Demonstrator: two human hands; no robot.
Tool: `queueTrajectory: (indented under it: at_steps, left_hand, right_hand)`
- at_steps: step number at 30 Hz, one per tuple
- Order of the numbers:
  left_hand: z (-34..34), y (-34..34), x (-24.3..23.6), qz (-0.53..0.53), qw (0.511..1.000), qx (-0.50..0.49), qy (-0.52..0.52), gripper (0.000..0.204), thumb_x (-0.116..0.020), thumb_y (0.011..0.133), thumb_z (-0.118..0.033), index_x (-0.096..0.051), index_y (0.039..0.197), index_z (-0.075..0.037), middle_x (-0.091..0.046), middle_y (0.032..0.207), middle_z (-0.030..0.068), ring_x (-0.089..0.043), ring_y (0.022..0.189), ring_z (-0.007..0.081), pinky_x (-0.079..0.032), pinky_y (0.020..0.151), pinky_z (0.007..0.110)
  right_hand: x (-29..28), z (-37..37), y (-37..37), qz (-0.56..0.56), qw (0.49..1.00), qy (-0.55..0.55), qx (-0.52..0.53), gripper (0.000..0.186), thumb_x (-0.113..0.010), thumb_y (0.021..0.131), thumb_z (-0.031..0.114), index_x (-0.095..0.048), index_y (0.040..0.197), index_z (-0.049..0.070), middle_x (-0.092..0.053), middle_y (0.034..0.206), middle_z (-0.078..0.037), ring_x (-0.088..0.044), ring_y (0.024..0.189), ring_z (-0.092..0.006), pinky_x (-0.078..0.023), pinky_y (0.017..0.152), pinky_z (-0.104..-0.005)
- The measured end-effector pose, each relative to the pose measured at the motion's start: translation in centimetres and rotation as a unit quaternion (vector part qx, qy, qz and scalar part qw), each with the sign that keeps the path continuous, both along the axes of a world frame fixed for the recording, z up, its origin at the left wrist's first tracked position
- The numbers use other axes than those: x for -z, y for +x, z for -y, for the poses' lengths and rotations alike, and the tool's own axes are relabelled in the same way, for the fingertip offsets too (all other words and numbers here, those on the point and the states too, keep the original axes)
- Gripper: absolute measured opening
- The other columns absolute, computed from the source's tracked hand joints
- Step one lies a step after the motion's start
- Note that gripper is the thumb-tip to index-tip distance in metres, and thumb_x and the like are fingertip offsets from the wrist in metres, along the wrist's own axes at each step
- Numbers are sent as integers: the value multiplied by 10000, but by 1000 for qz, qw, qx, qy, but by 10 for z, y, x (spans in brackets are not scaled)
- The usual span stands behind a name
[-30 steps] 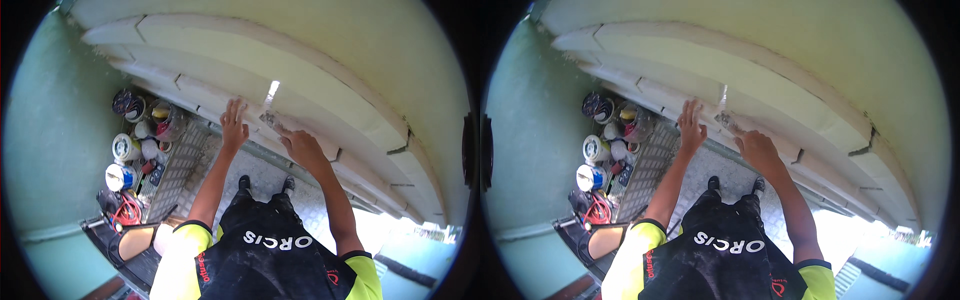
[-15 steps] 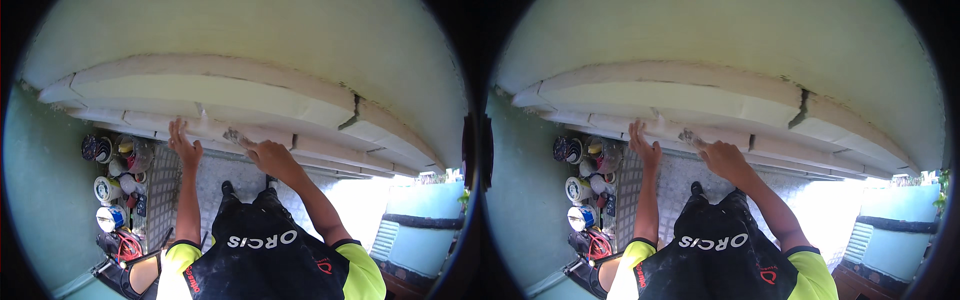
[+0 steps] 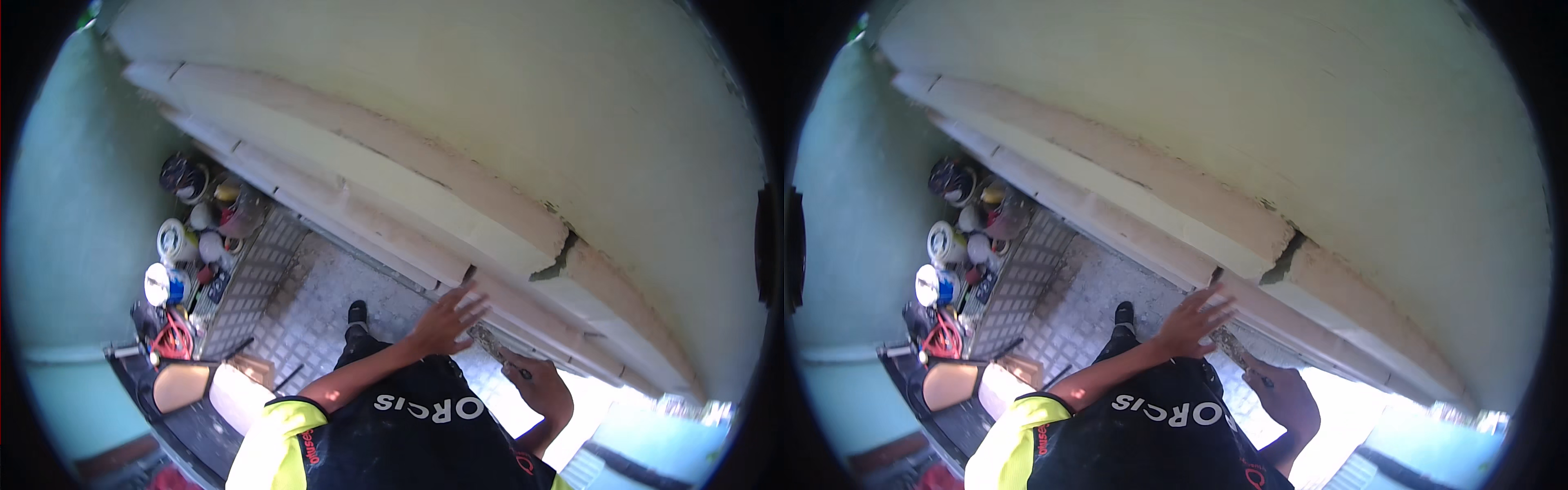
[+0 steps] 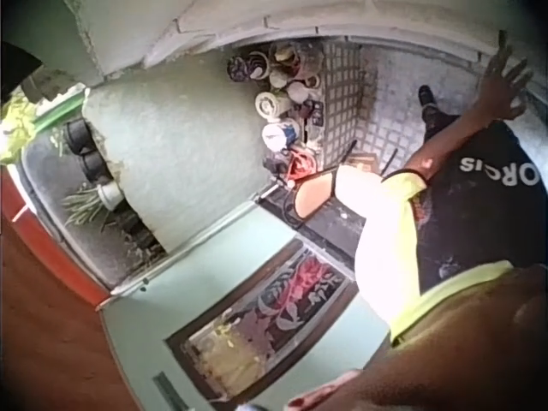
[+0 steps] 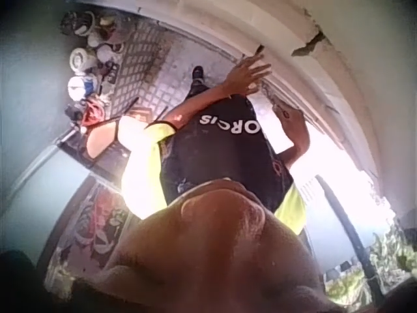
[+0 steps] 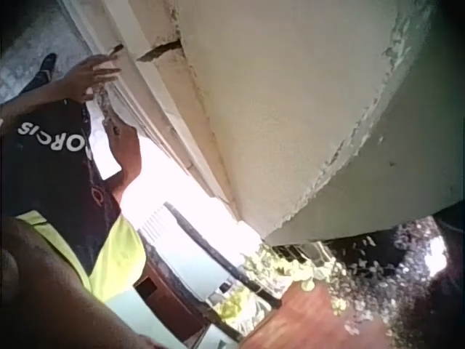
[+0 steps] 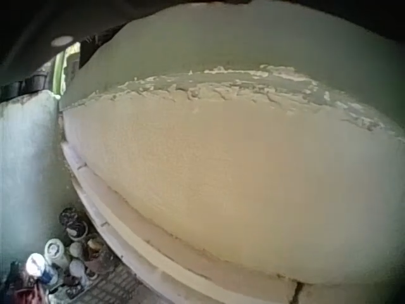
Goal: The recorder is using a putty knife to scrape and patch cracks in a concrete wall.
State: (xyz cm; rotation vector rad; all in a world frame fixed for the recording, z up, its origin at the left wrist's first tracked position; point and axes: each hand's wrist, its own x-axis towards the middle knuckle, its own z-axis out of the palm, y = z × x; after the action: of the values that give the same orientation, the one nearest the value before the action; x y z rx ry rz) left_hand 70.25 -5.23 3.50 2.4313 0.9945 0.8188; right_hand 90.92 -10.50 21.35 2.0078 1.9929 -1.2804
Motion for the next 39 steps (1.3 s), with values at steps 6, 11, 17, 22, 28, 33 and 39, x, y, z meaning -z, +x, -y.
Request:
queueTrajectory:
  at_steps: [6,11,17,22,28,33,39]
  left_hand:
    - [-25,-5,3,21,948,-312,54,568,-637,829,-254,-510,1367,-119,-400,1500,109,-342,1404,356,-322,1097,513]
    - [-9,10,-12,-23,955,-294,23,528,-623,841,-212,-531,1348,-95,-423,1487,100,-377,1392,319,-303,1124,475]
    - [8,-41,-36,25,955,-283,90,422,-629,759,-58,-635,1179,-103,-625,1211,50,-570,1142,252,-393,1034,440]
    - [48,-45,-38,105,861,-490,83,293,-577,868,-82,-618,1157,-59,-653,1166,95,-572,1141,310,-382,1006,423]
    - [89,-16,-1,71,882,-463,-46,399,-583,876,-97,-545,1270,-51,-634,1219,91,-525,1199,297,-335,1053,423]
    - [139,-11,22,150,885,-421,-133,498,-580,876,-94,-484,1363,-55,-624,1240,94,-515,1187,303,-309,1073,426]
    - [175,-20,17,141,918,-336,-156,419,-581,864,-86,-532,1279,-62,-639,1206,90,-520,1178,314,-306,1060,448]
  right_hand:
    - [-5,-21,49,-94,991,-4,-92,541,-751,807,166,-605,1328,148,-714,913,-190,-667,710,-245,-517,759,-326]
    - [15,-51,70,-133,964,23,-231,601,-728,768,103,-583,1349,148,-704,997,-209,-687,804,-316,-528,799,-342]
    - [33,-53,86,-53,963,138,-224,427,-655,841,109,-637,1268,121,-655,977,-185,-649,864,-355,-513,781,-414]
    - [62,-67,71,21,937,252,-241,312,-652,898,181,-679,1208,155,-607,870,-183,-622,805,-361,-495,728,-464]
    - [74,-82,27,15,939,266,-218,295,-653,897,203,-685,1187,158,-662,892,-194,-638,831,-386,-504,743,-465]
    - [57,-59,57,45,966,196,-160,290,-644,905,259,-694,1179,180,-659,841,-198,-638,789,-381,-507,725,-451]
    - [57,-58,19,53,963,227,-132,314,-625,915,219,-661,1222,165,-653,893,-235,-620,809,-414,-498,739,-455]
